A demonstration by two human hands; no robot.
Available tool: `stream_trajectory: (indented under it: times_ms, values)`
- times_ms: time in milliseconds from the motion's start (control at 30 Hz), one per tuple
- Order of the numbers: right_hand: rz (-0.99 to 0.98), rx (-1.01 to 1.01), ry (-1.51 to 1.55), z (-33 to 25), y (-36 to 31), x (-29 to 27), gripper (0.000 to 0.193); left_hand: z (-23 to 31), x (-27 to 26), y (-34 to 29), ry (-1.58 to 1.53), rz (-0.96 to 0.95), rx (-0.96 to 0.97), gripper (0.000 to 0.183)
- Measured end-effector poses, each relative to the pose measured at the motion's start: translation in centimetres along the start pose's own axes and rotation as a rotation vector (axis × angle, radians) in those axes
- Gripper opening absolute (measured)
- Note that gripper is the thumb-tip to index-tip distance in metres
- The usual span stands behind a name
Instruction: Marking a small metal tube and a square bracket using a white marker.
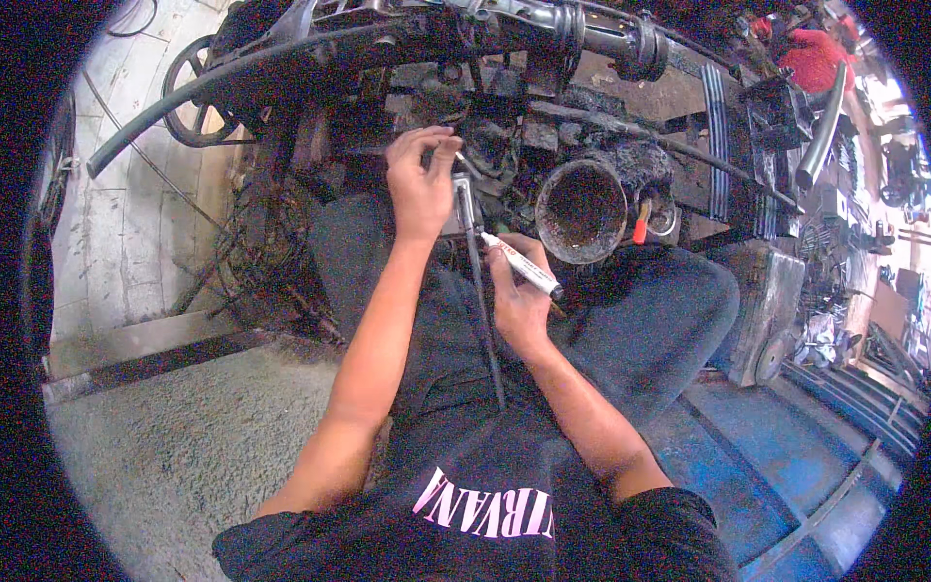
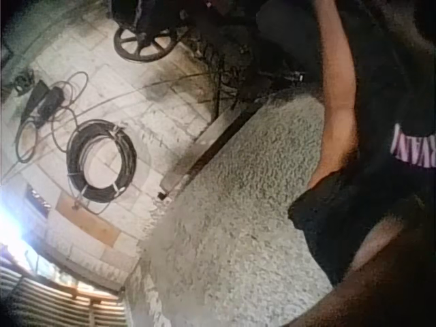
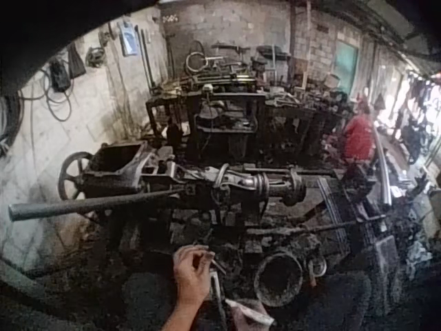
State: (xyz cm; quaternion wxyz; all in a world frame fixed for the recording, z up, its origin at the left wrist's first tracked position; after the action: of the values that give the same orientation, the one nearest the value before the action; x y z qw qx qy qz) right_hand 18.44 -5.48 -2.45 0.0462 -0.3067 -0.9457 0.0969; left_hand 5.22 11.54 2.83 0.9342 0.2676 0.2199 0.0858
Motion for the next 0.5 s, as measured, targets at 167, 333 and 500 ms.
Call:
stream_trajectory:
  times_ms: [167, 333, 500]
  values:
    - [-0.015, -0.014, 0.026, -0.8, -0.2, 0.0, 0.02, 0.7, 2.6, -0.2, 0.215, -0.102, -0.054, 0.023]
    - [-0.087, 0.22, 0.279, 0.6, -1.0, 1.4, 0.027, -1.2, 0.2, 0.3, 0.071, -0.086, -0.051, 0.017]
    - [-0.077, 0.093, 0.213, -0.9, -1.6, 1.2, 0.026, -1.6, -1.9, -1.3, -0.073, -0.202, -0.271, 0.02]
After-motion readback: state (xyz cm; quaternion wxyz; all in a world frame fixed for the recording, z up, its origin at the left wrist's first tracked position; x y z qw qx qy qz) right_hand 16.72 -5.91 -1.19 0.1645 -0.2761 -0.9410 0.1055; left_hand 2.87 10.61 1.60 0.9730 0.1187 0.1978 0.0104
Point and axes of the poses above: each hand's wrist, its own y-axis towards the middle knuckle, its own x-axis out of the palm, z = x × y, the point moved 9 cm from there along y, towards the middle knuckle, and after that the axes turned 5 degrees about z, right-handed, at the moved point
